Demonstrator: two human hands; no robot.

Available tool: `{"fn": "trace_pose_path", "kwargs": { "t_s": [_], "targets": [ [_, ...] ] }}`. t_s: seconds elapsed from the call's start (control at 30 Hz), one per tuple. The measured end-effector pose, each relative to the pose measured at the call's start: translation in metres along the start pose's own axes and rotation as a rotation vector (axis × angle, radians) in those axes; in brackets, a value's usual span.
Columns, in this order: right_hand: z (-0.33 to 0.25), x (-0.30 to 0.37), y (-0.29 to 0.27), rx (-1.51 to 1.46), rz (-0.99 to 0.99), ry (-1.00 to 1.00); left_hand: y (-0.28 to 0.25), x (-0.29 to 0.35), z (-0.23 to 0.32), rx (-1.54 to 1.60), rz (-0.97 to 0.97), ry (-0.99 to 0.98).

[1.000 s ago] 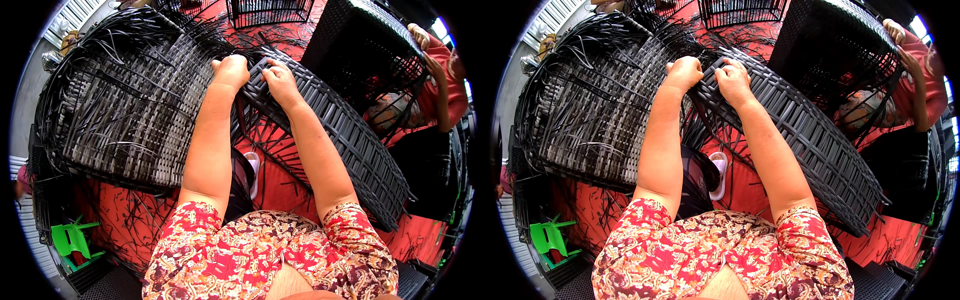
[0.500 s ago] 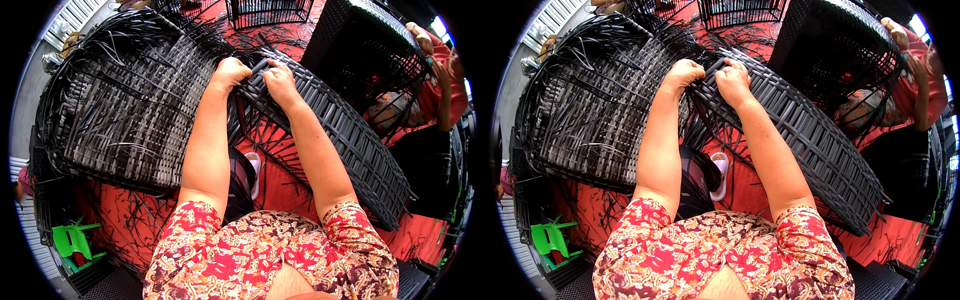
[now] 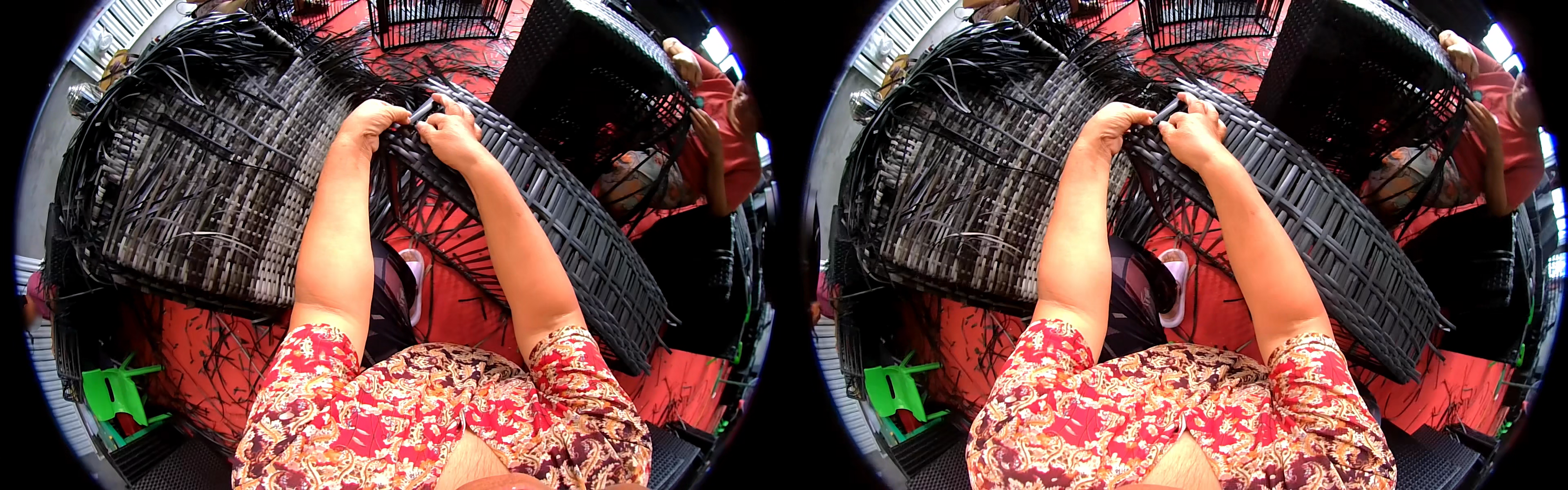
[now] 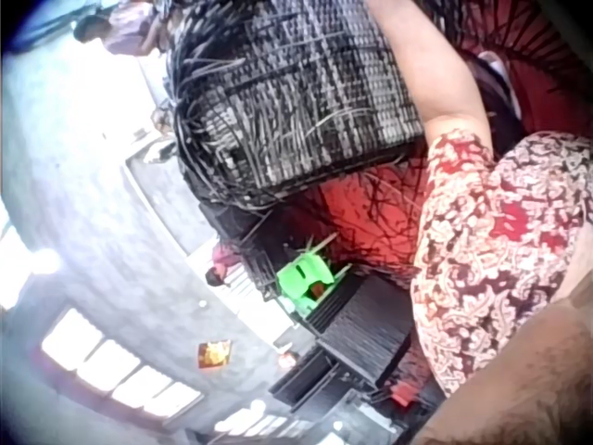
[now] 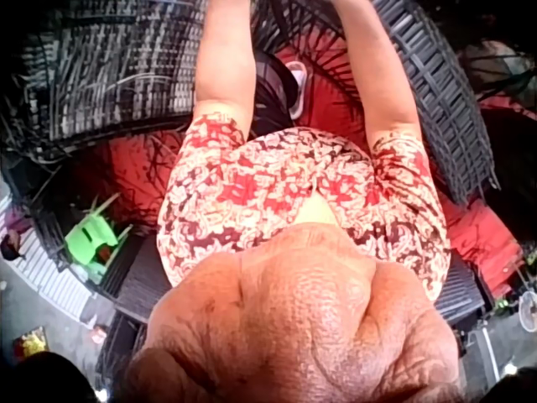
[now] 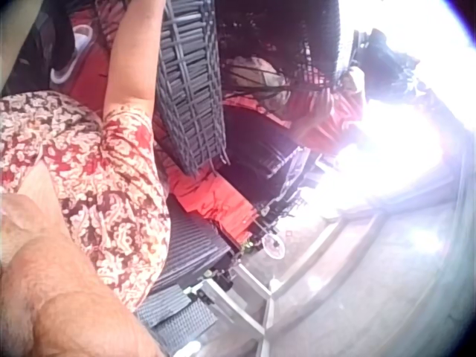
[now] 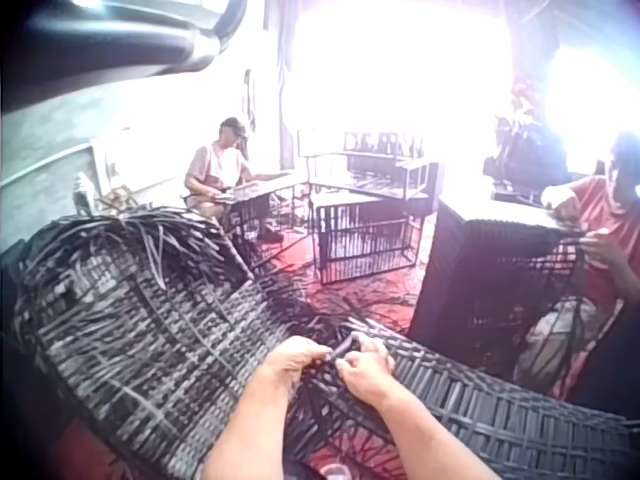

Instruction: The person weaves black strips onto a furniture frame by hand, pulling the strips through and around the frame members.

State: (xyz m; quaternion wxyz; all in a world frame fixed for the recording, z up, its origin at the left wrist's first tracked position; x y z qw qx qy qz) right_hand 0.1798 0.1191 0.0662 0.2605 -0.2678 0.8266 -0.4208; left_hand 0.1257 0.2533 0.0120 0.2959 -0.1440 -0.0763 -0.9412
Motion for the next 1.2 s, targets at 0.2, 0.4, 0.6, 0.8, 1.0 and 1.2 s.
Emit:
{"fn": "trace_pose_path", "kwargs": {
  "t_s": [0.2,0.4,0.6,0.8,1.0,1.2],
  "targets": [
    [0.001,-0.002,0.007,0.028,-0.002,0.004,0.001,0.0,-0.002,0.023,0.053,-0.013],
    [0.004,-0.014,0.01,0.048,0.033,-0.008,-0.001,-0.001,0.001,0.009,0.058,0.004],
    [0.006,-0.03,0.02,0.091,-0.066,0.048,-0.008,-0.006,-0.001,0.015,0.091,0.018],
    [0.004,-0.023,0.017,0.041,-0.019,0.014,-0.007,0.001,0.007,0.093,0.052,0.091],
    [0.002,-0.018,0.021,0.05,-0.018,0.005,-0.009,-0.003,-0.003,0.063,-0.027,0.048],
    [0.018,-0.022,0.018,0.276,-0.098,0.043,0.015,-0.039,-0.003,-0.099,-0.199,0.294]
  ]
}}
Point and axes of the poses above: each hand's wrist, its own x-axis away from the middle knuckle, its own y-axis out of the palm, z = x × y, the point moved 8 cm from there along -x, towards the middle knuckle, and after that the axes turned 7 degrees about z, right-handed, at the moved point
